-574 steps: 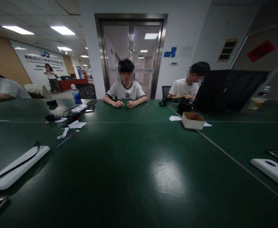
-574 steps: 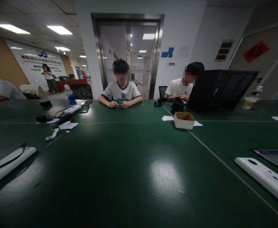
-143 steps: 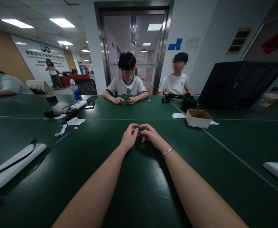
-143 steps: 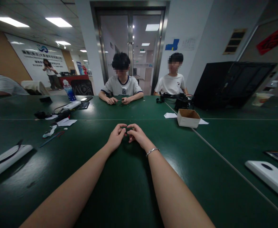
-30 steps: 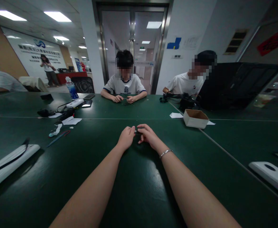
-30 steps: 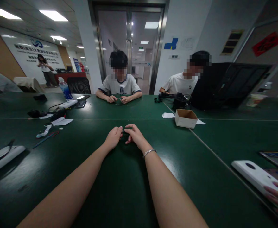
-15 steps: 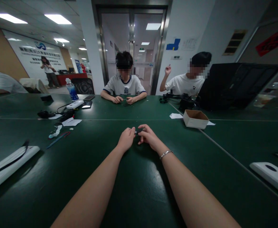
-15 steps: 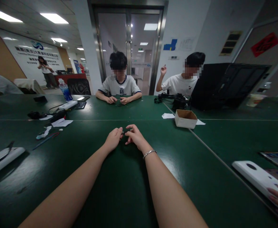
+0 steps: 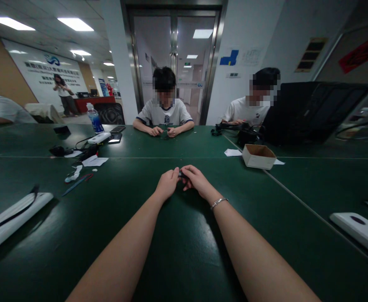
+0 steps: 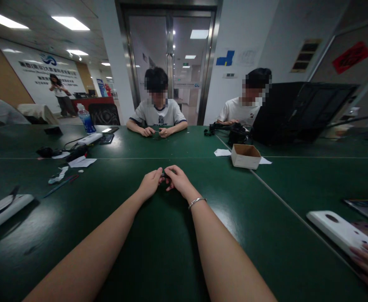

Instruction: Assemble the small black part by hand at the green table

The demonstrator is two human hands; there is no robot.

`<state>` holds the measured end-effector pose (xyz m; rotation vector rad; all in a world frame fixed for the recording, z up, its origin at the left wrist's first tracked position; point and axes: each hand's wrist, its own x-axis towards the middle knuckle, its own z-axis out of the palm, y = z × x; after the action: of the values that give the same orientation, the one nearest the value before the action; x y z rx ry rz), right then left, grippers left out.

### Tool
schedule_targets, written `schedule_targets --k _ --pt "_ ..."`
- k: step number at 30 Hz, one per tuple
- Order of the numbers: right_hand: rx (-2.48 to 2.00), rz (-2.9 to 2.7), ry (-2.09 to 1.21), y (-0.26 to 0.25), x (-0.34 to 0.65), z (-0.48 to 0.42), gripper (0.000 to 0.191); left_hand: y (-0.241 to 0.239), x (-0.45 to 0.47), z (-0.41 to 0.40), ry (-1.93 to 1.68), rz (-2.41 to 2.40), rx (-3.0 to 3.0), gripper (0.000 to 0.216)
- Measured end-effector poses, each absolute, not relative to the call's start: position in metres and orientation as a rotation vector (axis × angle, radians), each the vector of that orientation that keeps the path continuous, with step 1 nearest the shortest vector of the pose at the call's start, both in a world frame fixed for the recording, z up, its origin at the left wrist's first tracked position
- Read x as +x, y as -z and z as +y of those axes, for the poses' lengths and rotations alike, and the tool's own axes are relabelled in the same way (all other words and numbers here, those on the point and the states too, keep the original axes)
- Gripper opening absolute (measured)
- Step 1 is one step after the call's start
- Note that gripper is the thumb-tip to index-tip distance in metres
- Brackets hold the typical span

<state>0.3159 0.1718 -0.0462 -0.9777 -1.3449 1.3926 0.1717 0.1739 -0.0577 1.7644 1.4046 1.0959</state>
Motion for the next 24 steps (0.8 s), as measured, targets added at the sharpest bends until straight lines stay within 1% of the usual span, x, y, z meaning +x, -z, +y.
schedule_targets --k 4,8,10,13,15,21,24 --pt "-0.95 -1.307 -1.415 0.0469 0.3162 0.1726 0.018 0.0537 0.1718 0.1706 -1.064 1.41 1.779 0.051" --pt "-0.935 -1.265 -1.442 0.0466 0.3185 0.1721 0.019 0.0522 0.1712 0.1689 -1.031 1.413 1.801 0.058" --pt "-0.94 -1.243 -1.45 0.0466 0.3195 0.1722 0.019 0.053 0.1709 0.169 -1.064 1.378 1.797 0.051" --pt "-0.942 -1.215 -1.454 0.0481 0.321 0.1734 0.022 0.0544 0.1708 0.1692 -1.105 1.33 1.814 0.027" --pt "-0.934 -1.206 -1.444 0.0499 0.322 0.1748 0.024 0.0545 0.1708 0.1692 -1.098 1.343 1.828 0.022" --pt "-0.898 -1.208 -1.462 0.0505 0.3235 0.1756 0.028 0.0546 0.1707 0.1705 -1.077 1.387 1.847 0.036" --pt "-0.904 -1.199 -1.481 0.0459 0.3223 0.1733 0.019 0.0556 0.1708 0.1711 -1.096 1.395 1.83 0.035"
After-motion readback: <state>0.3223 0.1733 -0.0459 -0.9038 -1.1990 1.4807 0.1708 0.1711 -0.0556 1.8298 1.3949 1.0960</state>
